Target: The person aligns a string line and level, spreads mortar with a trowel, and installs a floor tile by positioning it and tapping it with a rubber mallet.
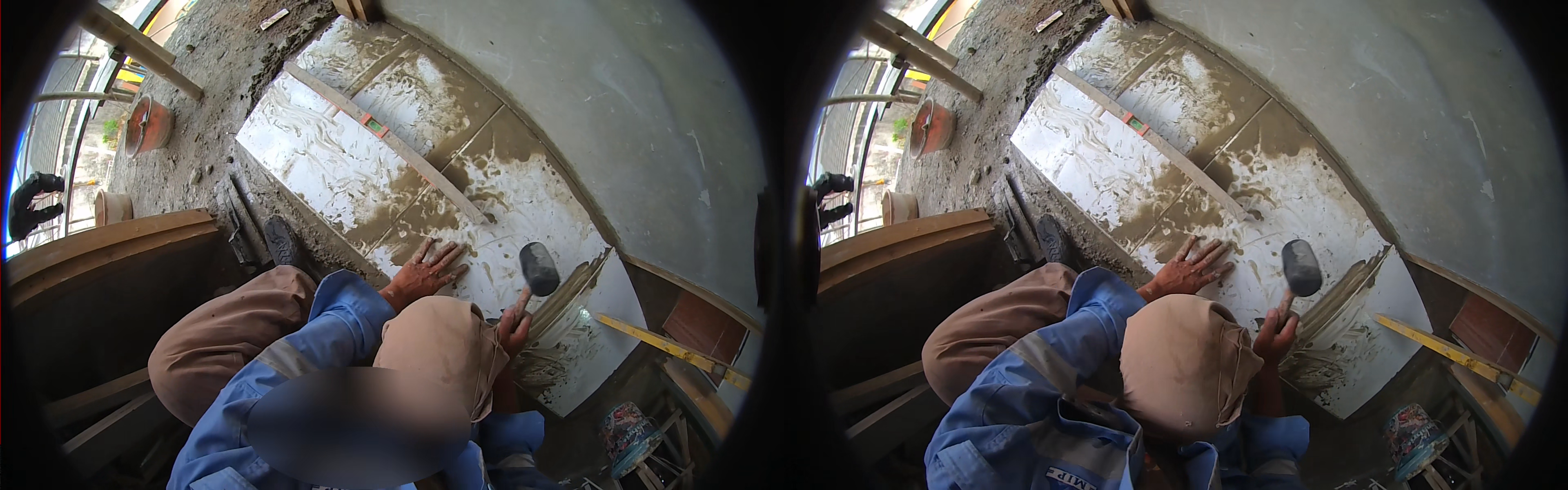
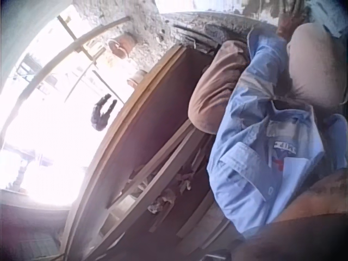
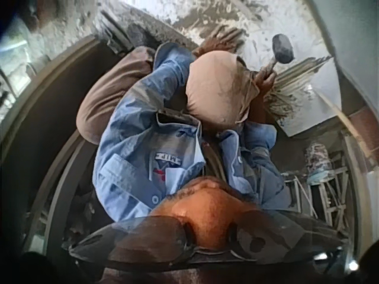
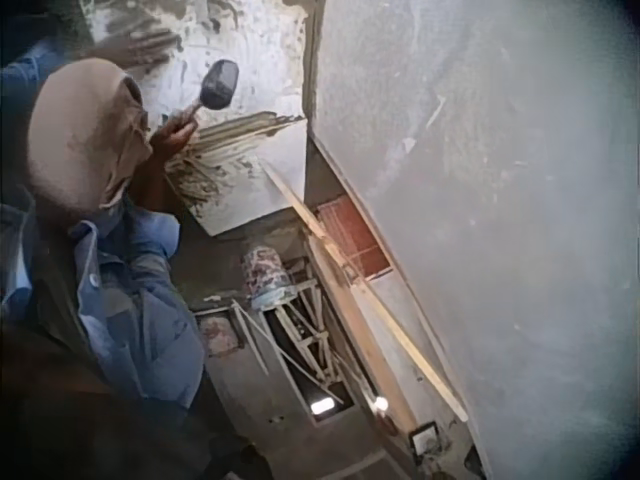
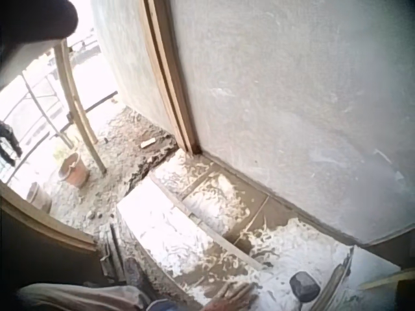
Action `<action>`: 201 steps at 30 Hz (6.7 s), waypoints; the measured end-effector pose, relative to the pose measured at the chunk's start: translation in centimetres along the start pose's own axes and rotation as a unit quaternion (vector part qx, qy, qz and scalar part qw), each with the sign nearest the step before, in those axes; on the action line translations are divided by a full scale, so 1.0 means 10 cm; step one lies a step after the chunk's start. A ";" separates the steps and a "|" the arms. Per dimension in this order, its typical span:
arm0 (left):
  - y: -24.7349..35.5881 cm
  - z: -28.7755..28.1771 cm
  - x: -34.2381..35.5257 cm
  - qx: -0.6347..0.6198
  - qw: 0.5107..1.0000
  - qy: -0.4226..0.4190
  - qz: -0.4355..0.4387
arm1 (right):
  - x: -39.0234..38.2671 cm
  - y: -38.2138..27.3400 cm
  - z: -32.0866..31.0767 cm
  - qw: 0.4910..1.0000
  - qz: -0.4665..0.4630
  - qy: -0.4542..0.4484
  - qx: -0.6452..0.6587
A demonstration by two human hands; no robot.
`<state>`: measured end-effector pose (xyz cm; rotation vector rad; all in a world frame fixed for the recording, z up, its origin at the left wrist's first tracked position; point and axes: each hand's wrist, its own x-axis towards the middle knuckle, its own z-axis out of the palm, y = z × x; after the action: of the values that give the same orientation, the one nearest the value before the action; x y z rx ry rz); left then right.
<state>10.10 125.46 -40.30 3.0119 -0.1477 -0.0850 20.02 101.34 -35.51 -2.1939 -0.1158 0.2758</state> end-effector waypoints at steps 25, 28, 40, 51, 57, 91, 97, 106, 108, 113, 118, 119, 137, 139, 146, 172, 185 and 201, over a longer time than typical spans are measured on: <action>-0.15 0.04 -0.10 -0.095 0.994 0.026 -0.041 | -0.76 0.89 -0.17 0.935 0.116 -0.335 0.019; -0.05 -0.29 0.14 -0.257 0.955 -0.102 -0.107 | -0.32 1.06 -0.37 0.946 0.078 -0.314 -0.005; -1.42 -0.49 -1.02 -0.174 0.843 -0.055 -0.506 | 0.30 -1.05 1.24 0.878 -0.205 -0.433 0.015; -1.47 -0.41 -1.06 -0.181 0.853 -0.064 -0.486 | 0.17 -0.97 1.38 0.873 -0.163 -0.430 -0.158; -1.50 -0.42 -1.05 -0.189 0.857 -0.068 -0.475 | 0.09 -1.14 1.28 0.890 -0.174 -0.420 -0.033; -0.59 -0.49 -0.63 -0.247 0.828 -0.042 -0.501 | 0.64 0.18 -0.78 0.911 0.084 -0.381 -0.134; -0.49 -0.30 -0.61 -0.209 0.841 0.049 -0.497 | 0.45 -0.21 -0.93 0.890 0.092 -0.370 -0.251; -0.69 -0.67 -0.73 -0.307 0.776 0.074 -0.547 | 0.45 -0.32 -0.83 0.899 0.095 -0.309 -0.295; -0.72 -0.91 -1.10 -0.327 0.719 0.002 -0.614 | 0.15 -0.61 -0.53 0.900 0.214 -0.296 -0.238; -0.45 -1.66 -1.85 -0.308 0.692 -0.005 -0.653 | -0.01 -1.01 -0.57 0.865 0.394 -0.266 -0.163; 0.32 -2.33 -2.46 -0.296 0.674 -0.048 -0.675 | -0.78 -1.63 -1.35 0.891 0.231 -0.322 -0.222; 0.54 -2.39 -2.51 -0.304 0.662 -0.058 -0.683 | -0.89 -1.64 -1.57 0.889 0.028 -0.324 -0.323; 2.13 -2.67 -2.05 -0.419 0.632 -0.001 -0.651 | -1.70 -1.08 -4.29 0.757 0.435 -0.325 -0.364; 2.28 -2.64 -2.09 -0.413 0.639 0.007 -0.649 | -1.81 -0.93 -4.44 0.761 0.418 -0.346 -0.355; 3.48 -2.43 -2.10 -0.390 0.689 -0.050 -0.609 | -1.99 -0.47 -4.91 0.840 0.333 -0.333 -0.270; 4.82 0.52 0.89 -0.139 0.852 0.098 -0.495 | 0.08 2.44 -3.86 0.928 -0.184 -0.272 -0.174; 4.76 0.46 0.68 -0.131 0.868 0.082 -0.471 | -0.36 2.60 -3.73 0.931 -0.250 -0.252 -0.089; 4.81 0.35 0.84 -0.166 0.860 0.047 -0.480 | -0.11 2.96 -3.64 0.949 -0.193 -0.230 -0.096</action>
<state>13.75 76.68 -38.05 2.4272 1.2345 -0.0439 27.17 55.01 -38.17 -2.1999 -0.8519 0.5670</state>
